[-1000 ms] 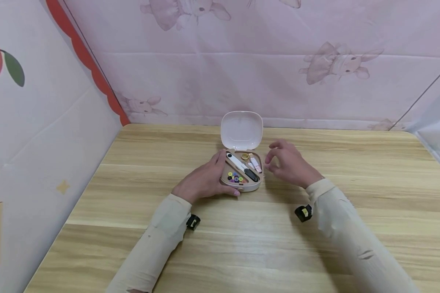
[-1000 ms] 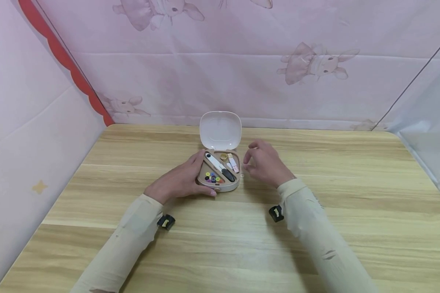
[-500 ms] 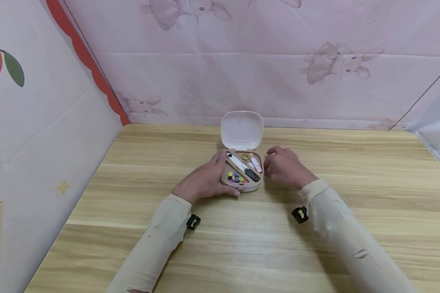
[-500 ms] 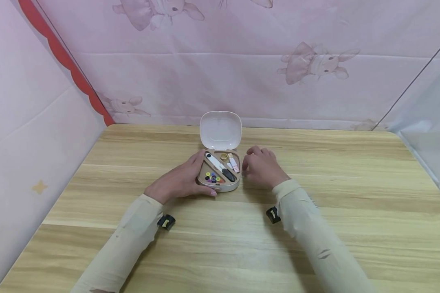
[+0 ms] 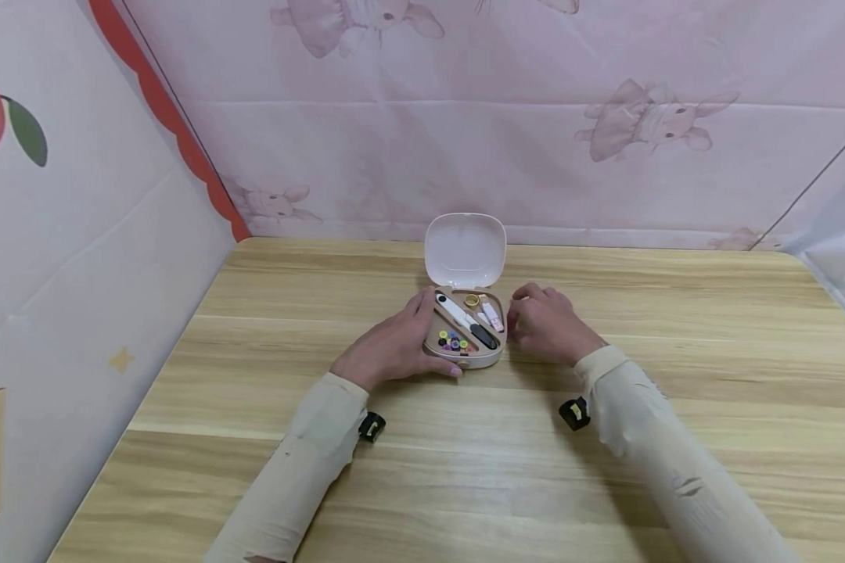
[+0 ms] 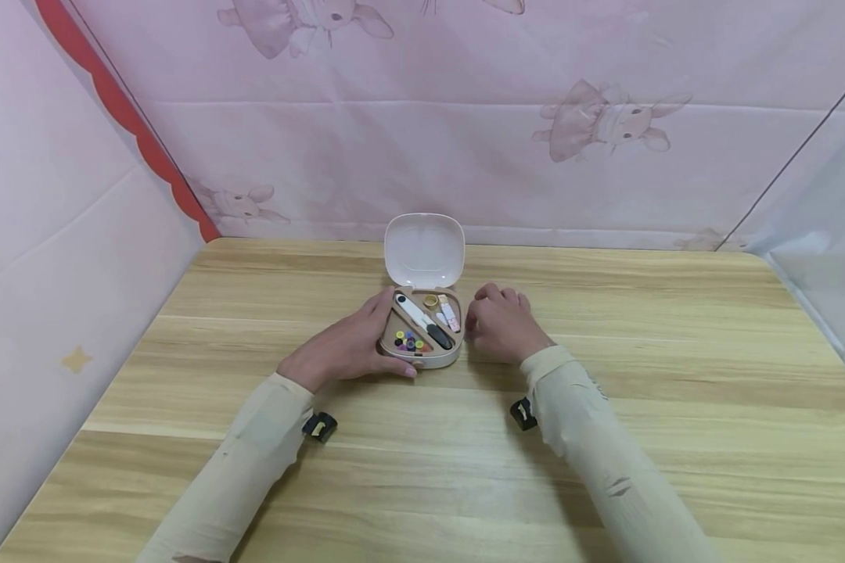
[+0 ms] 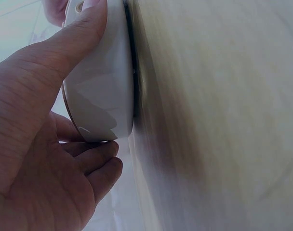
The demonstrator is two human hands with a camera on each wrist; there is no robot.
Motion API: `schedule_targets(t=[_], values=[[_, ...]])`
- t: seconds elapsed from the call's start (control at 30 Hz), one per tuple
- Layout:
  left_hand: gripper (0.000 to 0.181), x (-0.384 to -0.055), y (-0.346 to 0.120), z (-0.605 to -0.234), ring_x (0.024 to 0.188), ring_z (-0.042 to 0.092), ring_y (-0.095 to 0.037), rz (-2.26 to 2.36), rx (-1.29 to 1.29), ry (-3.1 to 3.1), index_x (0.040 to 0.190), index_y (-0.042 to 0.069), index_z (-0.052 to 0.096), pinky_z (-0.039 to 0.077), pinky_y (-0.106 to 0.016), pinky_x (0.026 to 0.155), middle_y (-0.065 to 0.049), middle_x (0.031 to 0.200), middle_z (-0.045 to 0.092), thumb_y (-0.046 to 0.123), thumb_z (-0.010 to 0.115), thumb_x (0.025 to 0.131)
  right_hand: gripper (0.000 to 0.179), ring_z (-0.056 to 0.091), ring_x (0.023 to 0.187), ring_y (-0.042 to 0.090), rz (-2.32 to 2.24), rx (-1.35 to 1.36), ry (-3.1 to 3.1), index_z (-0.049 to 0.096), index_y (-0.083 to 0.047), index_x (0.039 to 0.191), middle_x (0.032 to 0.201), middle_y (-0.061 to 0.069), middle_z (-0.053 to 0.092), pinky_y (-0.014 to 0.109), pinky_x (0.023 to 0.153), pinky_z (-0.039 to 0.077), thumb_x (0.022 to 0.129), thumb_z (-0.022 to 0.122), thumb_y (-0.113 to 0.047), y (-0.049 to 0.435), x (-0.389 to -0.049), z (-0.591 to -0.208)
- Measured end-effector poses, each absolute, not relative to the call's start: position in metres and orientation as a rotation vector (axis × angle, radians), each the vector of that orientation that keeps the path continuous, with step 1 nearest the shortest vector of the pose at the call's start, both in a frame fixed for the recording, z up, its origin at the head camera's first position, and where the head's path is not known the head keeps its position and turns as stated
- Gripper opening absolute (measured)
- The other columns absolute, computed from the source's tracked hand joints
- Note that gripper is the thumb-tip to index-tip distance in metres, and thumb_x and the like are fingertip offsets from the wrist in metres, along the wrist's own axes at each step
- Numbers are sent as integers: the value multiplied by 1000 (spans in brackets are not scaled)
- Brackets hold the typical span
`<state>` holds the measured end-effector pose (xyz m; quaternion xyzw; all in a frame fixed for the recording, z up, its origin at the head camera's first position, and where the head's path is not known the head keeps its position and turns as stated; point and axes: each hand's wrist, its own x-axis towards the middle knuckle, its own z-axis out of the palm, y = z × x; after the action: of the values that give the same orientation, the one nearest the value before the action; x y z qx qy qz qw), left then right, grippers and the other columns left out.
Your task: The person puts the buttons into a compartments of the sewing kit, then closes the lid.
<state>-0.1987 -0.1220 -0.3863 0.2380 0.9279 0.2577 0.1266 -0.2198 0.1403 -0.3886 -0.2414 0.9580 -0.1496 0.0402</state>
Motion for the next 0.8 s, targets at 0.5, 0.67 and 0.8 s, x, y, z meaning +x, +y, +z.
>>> schedule_targets(t=[0.5, 0.67, 0.8], values=[[134, -199, -122, -385, 143, 35, -23, 745, 688, 2694, 162, 12, -10, 36, -40, 115, -8, 166, 15, 59, 82, 77, 11, 44, 128, 44, -491, -628, 2899, 77, -12, 94, 139, 23, 52, 67, 108, 29, 88, 70, -5, 144, -219, -386], [134, -200, -122, -385, 144, 35, -24, 767, 685, 2687, 162, 14, -12, 36, -40, 114, -8, 167, 15, 59, 82, 77, 12, 44, 127, 45, -488, -615, 2893, 77, -12, 92, 138, 23, 52, 68, 107, 29, 89, 69, -4, 145, -220, -385], [134, -200, -122, -385, 143, 35, -23, 767, 690, 2688, 162, 14, -10, 36, -40, 115, -8, 166, 16, 59, 82, 77, 11, 45, 125, 46, -483, -614, 2892, 77, -11, 91, 136, 22, 53, 68, 106, 29, 89, 69, -4, 145, -221, -385]])
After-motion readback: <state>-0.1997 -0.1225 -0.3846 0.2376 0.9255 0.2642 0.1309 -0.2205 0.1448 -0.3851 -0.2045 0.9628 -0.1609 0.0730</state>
